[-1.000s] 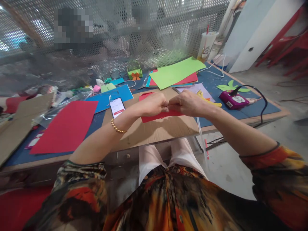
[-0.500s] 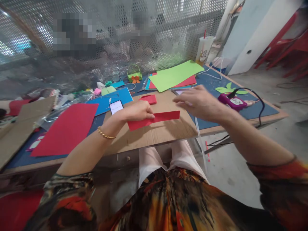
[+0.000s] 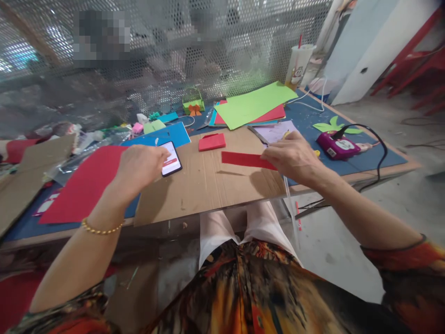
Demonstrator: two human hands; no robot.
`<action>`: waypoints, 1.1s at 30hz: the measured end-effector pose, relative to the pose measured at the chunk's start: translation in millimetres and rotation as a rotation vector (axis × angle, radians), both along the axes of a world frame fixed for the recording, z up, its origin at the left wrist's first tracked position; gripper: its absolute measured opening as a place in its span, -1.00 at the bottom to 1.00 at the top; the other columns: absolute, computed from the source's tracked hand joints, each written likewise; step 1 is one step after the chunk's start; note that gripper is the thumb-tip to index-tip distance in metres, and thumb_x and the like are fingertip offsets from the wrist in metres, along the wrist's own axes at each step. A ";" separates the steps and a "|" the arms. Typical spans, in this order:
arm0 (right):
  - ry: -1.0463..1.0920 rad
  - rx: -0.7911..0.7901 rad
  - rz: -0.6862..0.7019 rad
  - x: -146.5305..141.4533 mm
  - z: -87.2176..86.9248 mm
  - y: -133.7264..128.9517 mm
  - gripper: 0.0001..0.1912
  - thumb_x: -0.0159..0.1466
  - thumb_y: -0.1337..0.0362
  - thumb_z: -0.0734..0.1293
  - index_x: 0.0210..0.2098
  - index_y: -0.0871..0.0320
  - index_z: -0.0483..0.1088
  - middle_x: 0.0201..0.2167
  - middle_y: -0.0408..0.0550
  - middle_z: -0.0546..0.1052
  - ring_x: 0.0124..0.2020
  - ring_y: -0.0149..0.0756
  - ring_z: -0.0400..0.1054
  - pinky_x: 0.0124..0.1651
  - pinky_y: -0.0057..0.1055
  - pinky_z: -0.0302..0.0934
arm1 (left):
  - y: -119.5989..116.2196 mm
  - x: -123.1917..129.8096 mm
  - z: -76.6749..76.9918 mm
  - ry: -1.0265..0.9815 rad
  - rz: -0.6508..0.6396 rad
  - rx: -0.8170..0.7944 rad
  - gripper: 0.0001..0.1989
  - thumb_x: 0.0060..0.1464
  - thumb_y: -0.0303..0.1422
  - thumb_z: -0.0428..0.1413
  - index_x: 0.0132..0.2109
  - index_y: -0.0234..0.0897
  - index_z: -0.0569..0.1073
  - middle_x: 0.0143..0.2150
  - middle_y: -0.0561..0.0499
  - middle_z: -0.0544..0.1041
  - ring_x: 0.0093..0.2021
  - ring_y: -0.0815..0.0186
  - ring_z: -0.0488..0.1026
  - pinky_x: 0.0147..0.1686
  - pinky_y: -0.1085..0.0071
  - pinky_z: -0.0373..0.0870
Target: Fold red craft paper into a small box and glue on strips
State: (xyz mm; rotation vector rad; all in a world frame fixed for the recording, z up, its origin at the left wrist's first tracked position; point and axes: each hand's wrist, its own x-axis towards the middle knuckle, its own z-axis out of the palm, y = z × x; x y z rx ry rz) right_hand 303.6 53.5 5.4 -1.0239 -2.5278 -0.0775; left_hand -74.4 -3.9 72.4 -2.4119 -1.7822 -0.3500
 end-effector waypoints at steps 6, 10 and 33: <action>-0.158 0.351 0.159 -70.8 -7.6 -15.6 -0.65 0.51 0.41 0.14 -0.27 0.13 0.51 -0.39 -0.07 0.51 -0.36 -0.25 0.15 -0.09 -0.17 -0.11 | -9.6 91.0 -39.4 0.204 -0.248 0.208 -0.80 0.41 -0.35 0.10 -0.12 -0.27 0.63 -0.10 -0.19 0.68 -0.03 0.02 0.52 0.02 0.07 0.33; -0.164 0.456 0.157 -66.3 -18.6 -14.2 -0.60 0.53 0.44 0.10 -0.28 0.13 0.51 -0.42 -0.06 0.49 -0.33 -0.21 0.16 -0.09 -0.18 -0.11 | -3.5 98.7 -61.5 0.292 -0.294 0.392 -0.63 0.44 -0.51 -0.04 -0.31 -0.25 0.54 -0.32 -0.14 0.58 -0.19 0.10 0.42 -0.16 0.14 0.25; -0.099 -0.122 -0.461 -47.3 -45.8 102.8 -0.79 0.34 0.30 0.34 -0.26 0.29 0.60 -0.32 0.38 0.58 -0.07 0.23 0.46 -0.04 0.05 0.18 | -28.2 85.8 -99.4 0.187 -0.223 0.135 -0.65 0.37 -0.19 0.20 0.11 -0.38 0.55 0.10 -0.33 0.62 0.01 -0.03 0.51 -0.05 0.13 0.34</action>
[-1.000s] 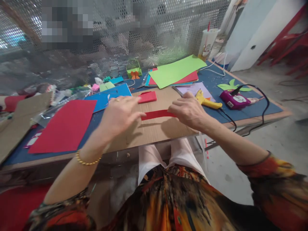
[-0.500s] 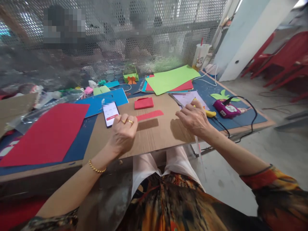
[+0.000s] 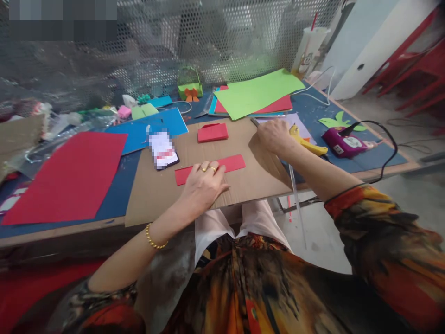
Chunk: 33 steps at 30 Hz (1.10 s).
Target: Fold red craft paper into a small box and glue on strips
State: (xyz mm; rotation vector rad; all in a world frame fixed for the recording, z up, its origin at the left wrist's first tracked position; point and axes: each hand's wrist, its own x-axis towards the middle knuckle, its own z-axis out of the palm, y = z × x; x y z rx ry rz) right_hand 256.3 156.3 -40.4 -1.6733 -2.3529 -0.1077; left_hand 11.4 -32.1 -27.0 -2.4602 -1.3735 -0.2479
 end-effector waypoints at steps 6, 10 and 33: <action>0.047 -0.009 -0.029 15.1 27.2 -29.1 -0.81 0.35 0.23 0.36 -0.26 0.24 0.54 -0.28 0.32 0.58 -0.11 0.15 0.47 -0.10 -0.07 0.19 | 13.3 21.2 -5.9 -0.083 0.057 -0.086 -0.59 0.42 -0.28 0.14 0.29 -0.39 0.46 0.20 -0.34 0.60 0.10 -0.04 0.49 0.02 0.11 0.35; 0.271 -0.078 0.026 38.9 49.3 -100.0 -0.75 0.39 0.11 0.33 -0.38 0.08 0.42 -0.44 0.05 0.54 -0.32 -0.11 0.45 -0.20 -0.18 0.18 | 9.7 18.7 -12.3 -0.199 0.058 -0.120 -0.68 0.42 -0.31 0.12 0.21 -0.33 0.53 0.08 -0.27 0.62 0.06 -0.01 0.47 0.04 0.10 0.34; 1.040 -0.680 -0.096 23.5 -12.2 -240.0 -0.61 0.31 -0.15 0.30 -0.34 0.05 0.32 -0.63 -0.20 0.52 -0.73 -0.37 0.40 -0.64 -0.46 0.21 | 17.4 23.6 27.3 -0.238 0.130 -0.570 -0.80 0.29 -0.43 0.21 0.05 -0.26 0.53 0.03 -0.11 0.56 0.14 0.00 0.39 0.15 0.03 0.24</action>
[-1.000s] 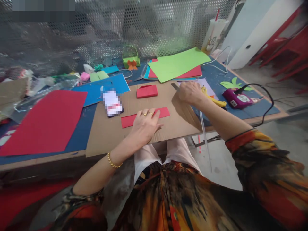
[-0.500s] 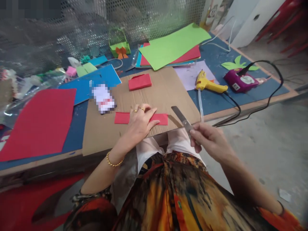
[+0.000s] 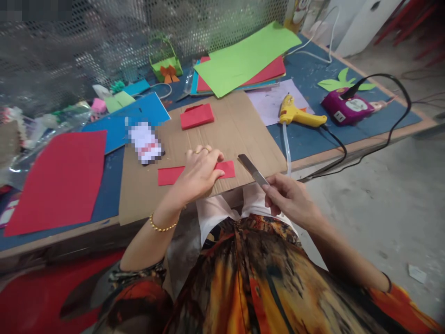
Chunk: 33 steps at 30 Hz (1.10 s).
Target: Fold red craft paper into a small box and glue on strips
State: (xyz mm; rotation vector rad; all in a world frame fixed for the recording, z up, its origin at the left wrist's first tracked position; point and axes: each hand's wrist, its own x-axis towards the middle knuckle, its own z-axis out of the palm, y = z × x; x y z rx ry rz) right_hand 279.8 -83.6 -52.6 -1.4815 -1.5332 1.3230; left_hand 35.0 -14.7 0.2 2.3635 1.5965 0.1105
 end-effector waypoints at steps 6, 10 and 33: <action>0.027 -0.045 -0.001 -0.3 0.6 -2.1 -0.60 0.30 -0.14 0.31 -0.36 0.06 0.33 -0.64 -0.21 0.51 -0.73 -0.39 0.40 -0.62 -0.49 0.23 | 16.2 0.9 8.6 -0.018 -0.013 -0.145 -0.88 0.24 -0.45 0.25 -0.20 -0.23 0.43 -0.21 0.06 0.51 -0.03 0.13 0.41 0.09 0.12 0.21; 0.064 -0.049 0.017 -0.3 -1.5 -2.2 -0.59 0.30 -0.15 0.33 -0.36 0.07 0.33 -0.63 -0.22 0.50 -0.74 -0.40 0.39 -0.64 -0.50 0.22 | 13.2 -1.8 5.1 -0.065 -0.010 -0.146 -0.87 0.24 -0.47 0.23 -0.24 -0.23 0.41 -0.18 0.04 0.48 -0.02 0.13 0.39 0.08 0.11 0.21; -0.247 0.229 0.200 1.3 14.2 15.6 -0.64 0.39 0.09 0.17 -0.48 0.07 0.32 -0.69 -0.24 0.30 -0.58 -0.39 0.18 -0.39 -0.37 0.04 | -10.3 -24.5 -49.8 -0.372 -0.176 0.465 -0.87 0.42 -0.41 0.11 -0.05 -0.22 0.57 -0.12 -0.05 0.48 -0.09 0.20 0.45 -0.04 0.22 0.44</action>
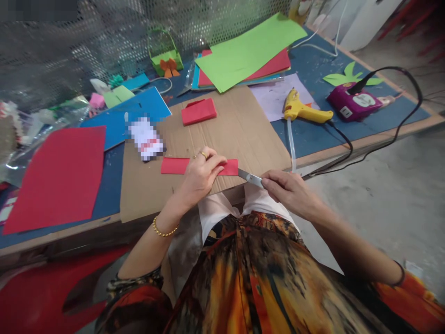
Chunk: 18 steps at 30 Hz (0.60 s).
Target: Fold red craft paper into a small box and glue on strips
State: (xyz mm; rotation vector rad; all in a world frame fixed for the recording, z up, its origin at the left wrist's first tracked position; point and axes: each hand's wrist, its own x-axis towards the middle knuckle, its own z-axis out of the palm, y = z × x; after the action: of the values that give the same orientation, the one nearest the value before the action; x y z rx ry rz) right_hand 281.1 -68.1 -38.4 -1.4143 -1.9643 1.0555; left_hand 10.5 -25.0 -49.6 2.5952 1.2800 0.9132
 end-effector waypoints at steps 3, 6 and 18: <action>-0.008 -0.015 -0.009 -1.6 -0.6 0.9 -0.61 0.38 0.07 0.16 -0.54 0.05 0.24 -0.70 -0.24 0.26 -0.60 -0.41 0.12 -0.40 -0.36 0.01 | 0.4 -0.7 -0.3 -0.071 -0.085 -0.074 -0.75 0.47 -0.44 0.02 0.02 -0.19 0.61 -0.11 -0.04 0.49 -0.11 0.26 0.45 -0.08 0.29 0.45; -0.005 -0.035 -0.015 -2.7 -2.1 1.6 -0.60 0.37 0.05 0.16 -0.55 0.04 0.21 -0.70 -0.25 0.23 -0.60 -0.41 0.09 -0.42 -0.36 -0.01 | 2.8 -3.4 -0.3 -0.100 -0.109 -0.159 -0.68 0.48 -0.45 -0.01 0.09 -0.16 0.64 -0.11 -0.03 0.45 -0.12 0.30 0.44 -0.08 0.32 0.46; 0.093 -0.143 -0.012 -2.7 -4.8 -5.9 -0.55 0.40 -0.02 0.21 -0.55 0.06 0.22 -0.69 -0.24 0.18 -0.58 -0.42 0.02 -0.47 -0.37 -0.11 | 5.1 -7.0 8.4 -0.008 -0.105 -0.353 -0.50 0.40 -0.55 -0.09 0.22 -0.10 0.62 -0.05 -0.07 0.38 -0.03 0.27 0.40 0.10 0.23 0.47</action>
State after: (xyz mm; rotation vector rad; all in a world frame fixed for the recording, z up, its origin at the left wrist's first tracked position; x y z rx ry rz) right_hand 278.5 -73.9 -43.2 -1.4217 -1.8444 1.2550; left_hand 3.6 -19.9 -41.2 2.3536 1.1678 0.6136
